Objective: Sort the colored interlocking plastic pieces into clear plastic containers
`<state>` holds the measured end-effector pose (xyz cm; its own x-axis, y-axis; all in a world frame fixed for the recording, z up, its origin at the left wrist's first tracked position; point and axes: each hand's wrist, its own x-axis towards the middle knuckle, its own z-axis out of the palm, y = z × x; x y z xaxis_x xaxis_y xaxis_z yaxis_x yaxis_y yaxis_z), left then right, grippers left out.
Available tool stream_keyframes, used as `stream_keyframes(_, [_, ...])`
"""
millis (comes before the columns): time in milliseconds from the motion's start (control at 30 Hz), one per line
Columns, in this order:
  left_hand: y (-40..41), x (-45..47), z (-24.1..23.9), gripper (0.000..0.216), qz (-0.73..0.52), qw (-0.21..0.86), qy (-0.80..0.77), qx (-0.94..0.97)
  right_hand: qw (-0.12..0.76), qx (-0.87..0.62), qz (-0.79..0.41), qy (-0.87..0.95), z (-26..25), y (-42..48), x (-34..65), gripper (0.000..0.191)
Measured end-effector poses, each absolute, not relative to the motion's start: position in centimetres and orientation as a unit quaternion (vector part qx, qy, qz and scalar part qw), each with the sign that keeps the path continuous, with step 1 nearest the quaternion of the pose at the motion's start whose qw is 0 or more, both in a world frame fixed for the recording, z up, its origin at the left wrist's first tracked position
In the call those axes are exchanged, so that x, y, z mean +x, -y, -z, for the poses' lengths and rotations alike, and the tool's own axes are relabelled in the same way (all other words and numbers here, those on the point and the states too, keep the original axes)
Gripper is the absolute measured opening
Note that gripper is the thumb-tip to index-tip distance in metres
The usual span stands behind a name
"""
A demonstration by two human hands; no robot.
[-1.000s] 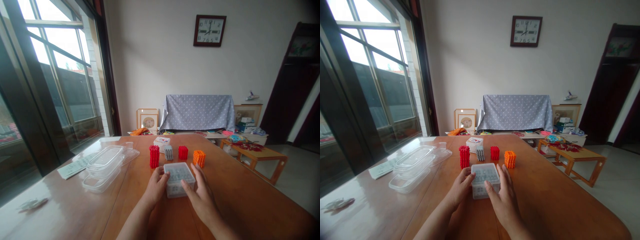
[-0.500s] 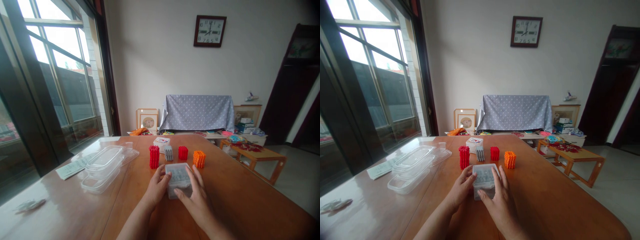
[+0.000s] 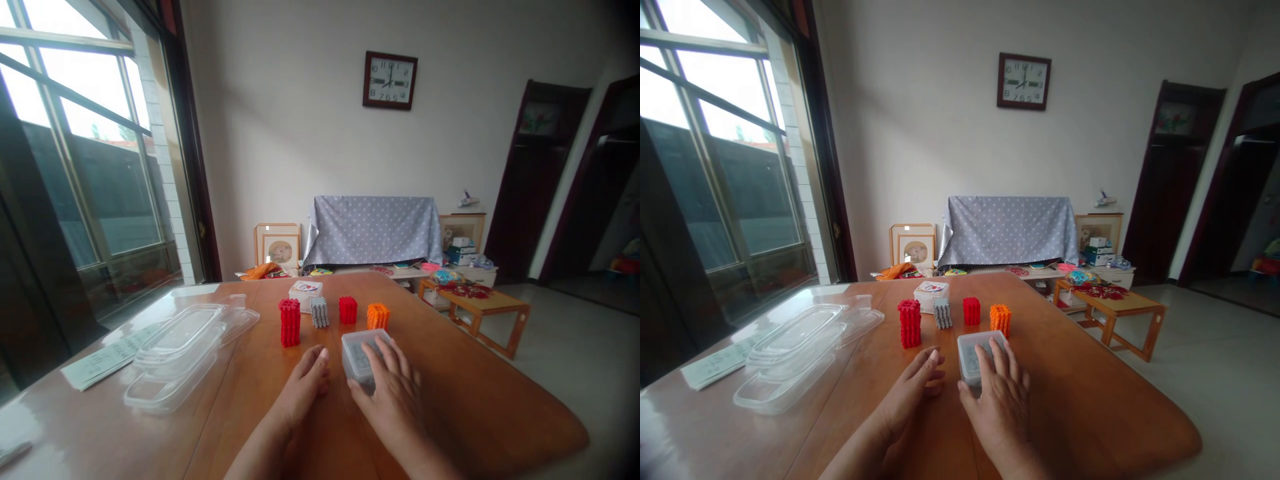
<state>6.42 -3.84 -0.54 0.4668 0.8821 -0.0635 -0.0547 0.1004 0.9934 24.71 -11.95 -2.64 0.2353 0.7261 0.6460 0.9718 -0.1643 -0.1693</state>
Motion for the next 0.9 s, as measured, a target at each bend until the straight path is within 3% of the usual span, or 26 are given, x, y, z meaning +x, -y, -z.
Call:
stream_keyframes(467, [3.4,6.8,0.6,0.066,-0.351,0.585,-0.368,0.632,0.227,-0.833,0.217,0.455,3.7,10.0,36.4,0.058])
stream_keyframes(600, [3.4,6.9,0.5,0.067,-0.347,0.578,-0.371,0.638,0.241,-0.832,0.216,0.452,3.5,9.1,38.0,0.067])
stream_keyframes(667, [3.5,6.8,0.4,0.067,-0.346,0.573,-0.376,0.641,0.288,-0.81,0.236,0.453,3.3,9.4,38.2,0.072])
stream_keyframes(767, [3.4,6.8,0.4,0.067,-0.348,0.562,-0.381,0.646,0.414,-0.761,0.241,0.438,3.3,10.5,38.0,0.063])
stream_keyframes(900, [3.2,6.8,0.5,0.067,-0.347,0.547,-0.391,0.654,0.595,-0.725,0.047,0.344,4.1,11.4,37.9,0.052])
